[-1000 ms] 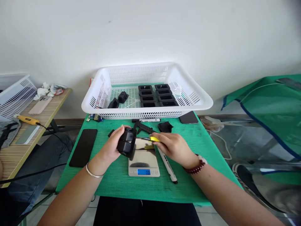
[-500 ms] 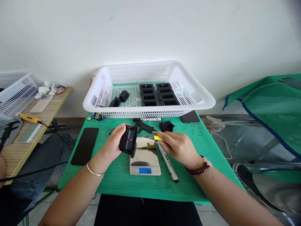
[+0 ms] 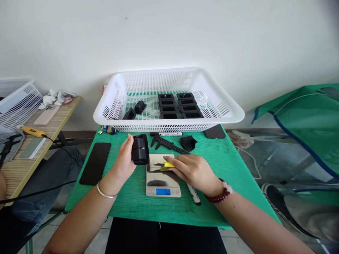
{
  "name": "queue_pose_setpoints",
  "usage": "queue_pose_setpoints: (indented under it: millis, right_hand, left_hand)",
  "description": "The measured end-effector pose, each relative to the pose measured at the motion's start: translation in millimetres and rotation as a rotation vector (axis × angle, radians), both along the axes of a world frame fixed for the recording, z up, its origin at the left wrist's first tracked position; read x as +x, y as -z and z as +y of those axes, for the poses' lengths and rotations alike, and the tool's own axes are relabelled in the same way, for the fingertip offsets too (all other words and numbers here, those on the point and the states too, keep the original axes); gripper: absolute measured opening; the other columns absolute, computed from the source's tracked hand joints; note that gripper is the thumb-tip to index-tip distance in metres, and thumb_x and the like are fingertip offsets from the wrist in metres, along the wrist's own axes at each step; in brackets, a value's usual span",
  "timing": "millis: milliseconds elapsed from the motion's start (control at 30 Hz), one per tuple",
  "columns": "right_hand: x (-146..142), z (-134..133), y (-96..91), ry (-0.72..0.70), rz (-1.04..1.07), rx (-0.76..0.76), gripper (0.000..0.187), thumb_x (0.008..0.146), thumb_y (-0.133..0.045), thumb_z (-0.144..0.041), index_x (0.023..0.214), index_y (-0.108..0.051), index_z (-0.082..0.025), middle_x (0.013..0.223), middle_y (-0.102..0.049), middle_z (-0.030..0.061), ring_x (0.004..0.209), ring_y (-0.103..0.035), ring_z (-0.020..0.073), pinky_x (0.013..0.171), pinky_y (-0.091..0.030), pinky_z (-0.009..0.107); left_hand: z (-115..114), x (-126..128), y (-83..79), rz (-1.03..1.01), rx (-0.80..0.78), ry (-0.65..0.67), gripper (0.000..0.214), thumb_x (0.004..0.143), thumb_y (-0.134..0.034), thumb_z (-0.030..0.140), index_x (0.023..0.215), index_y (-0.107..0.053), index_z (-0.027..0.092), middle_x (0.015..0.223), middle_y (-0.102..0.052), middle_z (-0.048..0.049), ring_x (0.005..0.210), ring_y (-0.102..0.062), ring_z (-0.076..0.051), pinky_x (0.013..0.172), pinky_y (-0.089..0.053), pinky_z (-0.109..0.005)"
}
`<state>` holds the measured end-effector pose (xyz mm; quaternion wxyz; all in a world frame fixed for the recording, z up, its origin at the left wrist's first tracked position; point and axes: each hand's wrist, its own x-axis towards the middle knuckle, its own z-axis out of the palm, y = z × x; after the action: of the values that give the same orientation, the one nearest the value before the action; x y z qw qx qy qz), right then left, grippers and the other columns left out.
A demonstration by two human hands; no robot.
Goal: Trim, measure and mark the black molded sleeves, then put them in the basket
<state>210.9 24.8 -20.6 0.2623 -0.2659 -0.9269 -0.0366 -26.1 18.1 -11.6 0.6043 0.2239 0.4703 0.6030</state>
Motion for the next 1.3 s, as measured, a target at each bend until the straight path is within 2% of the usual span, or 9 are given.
queue_pose_setpoints:
  millis: [167, 300, 367, 467, 600, 767, 1067, 1200, 1300]
  right_hand:
    - [-0.6, -2.2, 0.0, 0.085, 0.035, 0.017, 0.025, 0.096, -0.046, -0.028, 0.114, -0.058, -0.015, 0.07, -0.064, 0.0025, 0.056, -0.055, 0.012, 0.051, -0.039, 0.026]
    - [-2.6, -4.9, 1.2, 0.038, 0.021, 0.02, 0.025, 0.095, -0.048, -0.028, 0.114, -0.058, -0.015, 0.069, -0.063, 0.002, 0.056, -0.056, 0.0121, 0.05, -0.038, 0.026]
    - [-4.0, -5.1, 2.6, 0.065, 0.017, 0.03, 0.024, 0.095, -0.049, -0.027, 0.112, -0.059, -0.015, 0.067, -0.062, 0.0017, 0.055, -0.055, 0.0121, 0.049, -0.037, 0.027]
    - [-5.4, -4.9, 3.7, 0.093, 0.015, 0.035, 0.023, 0.095, -0.048, -0.026, 0.111, -0.059, -0.015, 0.069, -0.064, 0.0025, 0.057, -0.057, 0.0123, 0.05, -0.038, 0.027]
    - [-6.9, -6.0, 3.6, 0.08, 0.013, 0.038, 0.021, 0.095, -0.048, -0.027, 0.11, -0.058, -0.015, 0.07, -0.066, 0.0036, 0.059, -0.06, 0.0126, 0.051, -0.04, 0.026]
    - [-7.0, -5.8, 4.8, 0.09, 0.039, 0.028, 0.021, 0.095, -0.048, -0.026, 0.111, -0.057, -0.015, 0.07, -0.066, 0.003, 0.057, -0.059, 0.0123, 0.051, -0.04, 0.026]
    - [-2.0, -4.2, 3.7, 0.131, 0.036, 0.034, 0.023, 0.095, -0.048, -0.023, 0.114, -0.058, -0.015, 0.075, -0.069, 0.0044, 0.061, -0.06, 0.0129, 0.055, -0.043, 0.025]
    - [2.3, -1.8, 3.5, 0.227, 0.074, 0.061, 0.023, 0.094, -0.05, -0.023, 0.113, -0.059, -0.013, 0.073, -0.068, 0.0038, 0.06, -0.06, 0.0121, 0.054, -0.042, 0.024]
    - [1.7, -1.7, 2.9, 0.13, 0.041, 0.067, 0.023, 0.094, -0.05, -0.025, 0.111, -0.059, -0.012, 0.073, -0.068, 0.0038, 0.06, -0.059, 0.0114, 0.055, -0.041, 0.023]
  left_hand:
    - [-2.9, 4.2, -5.8, 0.07, 0.084, -0.055, 0.031, 0.079, -0.064, 0.052, 0.086, -0.062, 0.022, 0.073, -0.058, -0.0003, 0.063, -0.056, -0.014, 0.053, -0.046, -0.024]
    - [-7.5, 10.9, -11.2, 0.142, 0.123, -0.145, 0.028, 0.082, -0.062, 0.049, 0.081, -0.059, 0.021, 0.072, -0.055, 0.0012, 0.064, -0.054, -0.012, 0.056, -0.045, -0.023]
    - [-9.5, 14.2, -13.4, 0.14, 0.117, -0.163, 0.029, 0.082, -0.062, 0.048, 0.08, -0.057, 0.02, 0.072, -0.054, 0.0017, 0.064, -0.054, -0.011, 0.059, -0.047, -0.023]
    - [-10.5, 16.2, -15.1, 0.101, 0.082, -0.131, 0.031, 0.081, -0.064, 0.048, 0.079, -0.054, 0.019, 0.072, -0.053, 0.002, 0.066, -0.055, -0.011, 0.06, -0.048, -0.022]
    - [-7.9, 12.5, -11.5, 0.029, 0.021, -0.058, 0.032, 0.084, -0.058, 0.051, 0.084, -0.057, 0.019, 0.074, -0.055, 0.0001, 0.075, -0.06, -0.015, 0.064, -0.051, -0.024]
    - [-3.6, 6.5, -3.9, -0.073, -0.009, -0.087, 0.027, 0.082, -0.064, 0.046, 0.082, -0.061, 0.019, 0.076, -0.061, -0.0003, 0.071, -0.061, -0.013, 0.064, -0.052, -0.024]
    - [-4.3, 8.1, -6.8, -0.172, -0.023, -0.098, 0.028, 0.081, -0.066, 0.046, 0.08, -0.062, 0.018, 0.071, -0.061, 0.0016, 0.065, -0.061, -0.01, 0.06, -0.052, -0.02]
    - [-5.4, 7.8, -6.4, -0.18, -0.024, -0.114, 0.032, 0.08, -0.065, 0.049, 0.077, -0.062, 0.017, 0.067, -0.061, 0.0019, 0.06, -0.059, -0.009, 0.054, -0.049, -0.017]
    - [-5.0, 7.7, -6.0, -0.193, -0.035, -0.124, 0.031, 0.08, -0.066, 0.048, 0.078, -0.063, 0.017, 0.07, -0.064, 0.001, 0.062, -0.061, -0.01, 0.057, -0.05, -0.018]
